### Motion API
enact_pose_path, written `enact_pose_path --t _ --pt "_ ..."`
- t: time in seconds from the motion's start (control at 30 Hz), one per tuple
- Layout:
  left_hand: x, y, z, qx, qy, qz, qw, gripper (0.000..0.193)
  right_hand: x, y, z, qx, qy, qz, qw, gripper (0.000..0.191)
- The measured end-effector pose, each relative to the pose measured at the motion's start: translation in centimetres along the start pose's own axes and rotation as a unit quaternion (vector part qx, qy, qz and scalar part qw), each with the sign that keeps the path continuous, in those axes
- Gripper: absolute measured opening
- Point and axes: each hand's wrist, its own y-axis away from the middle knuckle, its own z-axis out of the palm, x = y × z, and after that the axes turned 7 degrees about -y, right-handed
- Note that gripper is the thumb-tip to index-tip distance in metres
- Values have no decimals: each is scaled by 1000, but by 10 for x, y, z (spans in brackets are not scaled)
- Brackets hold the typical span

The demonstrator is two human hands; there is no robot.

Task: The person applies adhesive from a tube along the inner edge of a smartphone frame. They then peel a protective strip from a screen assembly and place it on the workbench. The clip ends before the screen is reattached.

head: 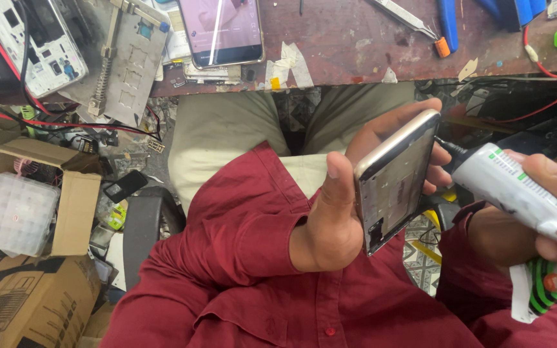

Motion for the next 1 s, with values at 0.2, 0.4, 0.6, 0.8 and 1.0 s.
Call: enact_pose_path --t 0.2,0.4,0.6,0.8,1.0 --pt "2 -1 -1 4 1 0 1000 106 -4 -2 18 41 17 29 999 52" --pt "3 0 -1 5 9 -3 1000 103 -18 8 34 92 45 68 992 51" --pt "4 1 -4 0 11 -7 1000 104 24 -42 -28 102 30 73 992 48" --pt "5 1 -5 -2 12 -7 1000 104 60 -86 -67 82 -74 21 994 36" --pt "5 0 -5 4 1 8 1000 104 37 -42 -61 150 70 107 980 50"
